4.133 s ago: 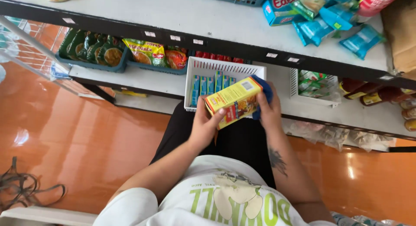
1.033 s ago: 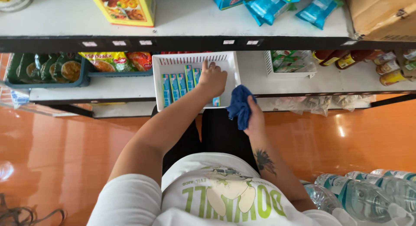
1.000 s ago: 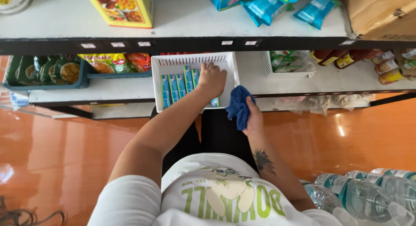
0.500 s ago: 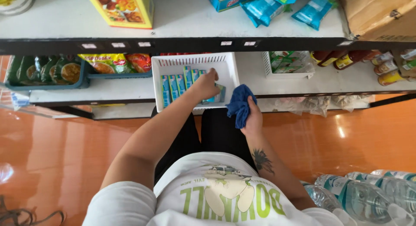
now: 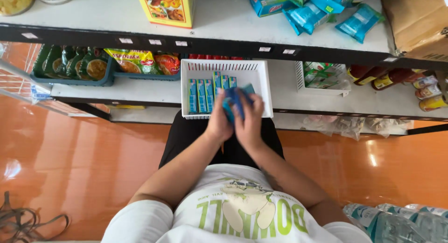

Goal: Organizing small blue boxes into a white plastic tray on a low shelf

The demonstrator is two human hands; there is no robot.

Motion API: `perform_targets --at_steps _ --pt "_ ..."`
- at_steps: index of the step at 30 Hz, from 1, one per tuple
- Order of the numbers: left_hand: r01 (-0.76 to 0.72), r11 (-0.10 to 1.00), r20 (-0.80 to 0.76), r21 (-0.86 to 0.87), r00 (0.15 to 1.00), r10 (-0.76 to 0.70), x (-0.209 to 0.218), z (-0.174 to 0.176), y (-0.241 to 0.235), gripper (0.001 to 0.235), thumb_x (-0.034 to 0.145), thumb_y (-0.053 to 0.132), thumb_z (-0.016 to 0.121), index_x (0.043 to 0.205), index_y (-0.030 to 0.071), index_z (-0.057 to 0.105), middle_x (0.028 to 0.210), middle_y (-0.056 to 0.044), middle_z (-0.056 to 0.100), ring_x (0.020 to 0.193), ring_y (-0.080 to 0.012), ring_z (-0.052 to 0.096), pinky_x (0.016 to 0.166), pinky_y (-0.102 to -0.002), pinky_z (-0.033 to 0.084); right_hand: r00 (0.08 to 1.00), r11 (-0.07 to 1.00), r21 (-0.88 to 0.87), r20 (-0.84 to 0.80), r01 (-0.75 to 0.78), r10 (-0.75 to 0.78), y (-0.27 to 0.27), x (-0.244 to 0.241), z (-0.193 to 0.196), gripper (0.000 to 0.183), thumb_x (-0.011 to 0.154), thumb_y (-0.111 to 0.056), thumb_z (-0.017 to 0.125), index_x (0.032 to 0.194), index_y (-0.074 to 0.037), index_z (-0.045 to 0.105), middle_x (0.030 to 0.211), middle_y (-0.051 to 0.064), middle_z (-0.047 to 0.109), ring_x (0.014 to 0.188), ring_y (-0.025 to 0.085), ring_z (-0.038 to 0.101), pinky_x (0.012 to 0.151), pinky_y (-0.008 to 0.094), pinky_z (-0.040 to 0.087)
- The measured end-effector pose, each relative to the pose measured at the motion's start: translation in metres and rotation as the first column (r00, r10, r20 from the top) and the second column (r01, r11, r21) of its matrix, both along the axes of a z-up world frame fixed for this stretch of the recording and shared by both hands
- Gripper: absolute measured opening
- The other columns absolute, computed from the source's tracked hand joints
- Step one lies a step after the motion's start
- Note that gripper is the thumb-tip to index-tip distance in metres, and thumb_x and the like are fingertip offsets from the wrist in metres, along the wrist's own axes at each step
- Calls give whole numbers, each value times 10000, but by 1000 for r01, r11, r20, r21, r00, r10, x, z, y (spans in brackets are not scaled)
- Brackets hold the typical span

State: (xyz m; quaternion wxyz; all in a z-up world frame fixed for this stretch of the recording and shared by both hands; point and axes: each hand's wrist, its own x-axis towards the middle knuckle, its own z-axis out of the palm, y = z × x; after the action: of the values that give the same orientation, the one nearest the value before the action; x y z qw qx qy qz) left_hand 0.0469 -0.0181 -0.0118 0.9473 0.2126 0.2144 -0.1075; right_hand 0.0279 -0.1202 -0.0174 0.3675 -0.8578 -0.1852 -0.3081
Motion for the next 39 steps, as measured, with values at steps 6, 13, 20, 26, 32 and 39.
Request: perform_targets --at_steps 6,13,20,26,32,39 --pt "-99 985 288 145 956 54 -20 26 -3 465 1027 322 547 1437 120 629 1222 -186 724 1080 -281 709 967 -427 589 997 998 43 66 -40 37 -20 23 -30 297 964 -116 634 1226 23 653 1227 284 521 1188 505 501 1064 561 394" --pt "-123 970 369 210 929 38 -27 27 -6 524 1016 361 554 1493 145 590 1237 -207 677 1072 -288 652 965 -490 553 998 992 123 58 26 -33 -17 21 -12 337 1101 -179 501 1383 -11 575 1208 212 457 1157 448 502 1048 495 401" --pt "-112 877 389 467 917 -90 -40 29 10 477 1033 405 573 1457 192 625 1268 -207 679 1104 -295 641 996 -485 543 996 981 171 -4 -92 94 -24 35 -35 350 1032 -137 541 1356 -6 543 1202 197 493 1139 414 522 1049 473 391" --pt "-104 858 382 504 917 -113 -15 32 28 566 961 606 534 1169 136 771 846 -175 765 707 -234 738 698 -390 621 868 683 729 -371 53 329 -41 32 1 520 912 -457 733 1206 -34 661 1057 108 702 971 184 644 936 367 508" --pt "-124 991 -81 43 989 127 -17 64 22 877 817 668 706 1318 -35 549 1226 -275 557 1103 -447 558 862 -692 452 966 990 -85 224 -114 130 -26 -7 17 455 847 -349 832 1200 -83 728 1093 133 578 982 328 627 906 451 527" --pt "76 969 -53 237 996 -65 -47 69 51 533 914 568 705 853 39 675 676 -129 688 537 -241 698 466 -361 594 883 868 -285 121 -408 454 -8 -16 26 573 903 -532 706 1364 -191 698 1167 49 529 1017 275 581 908 427 527"
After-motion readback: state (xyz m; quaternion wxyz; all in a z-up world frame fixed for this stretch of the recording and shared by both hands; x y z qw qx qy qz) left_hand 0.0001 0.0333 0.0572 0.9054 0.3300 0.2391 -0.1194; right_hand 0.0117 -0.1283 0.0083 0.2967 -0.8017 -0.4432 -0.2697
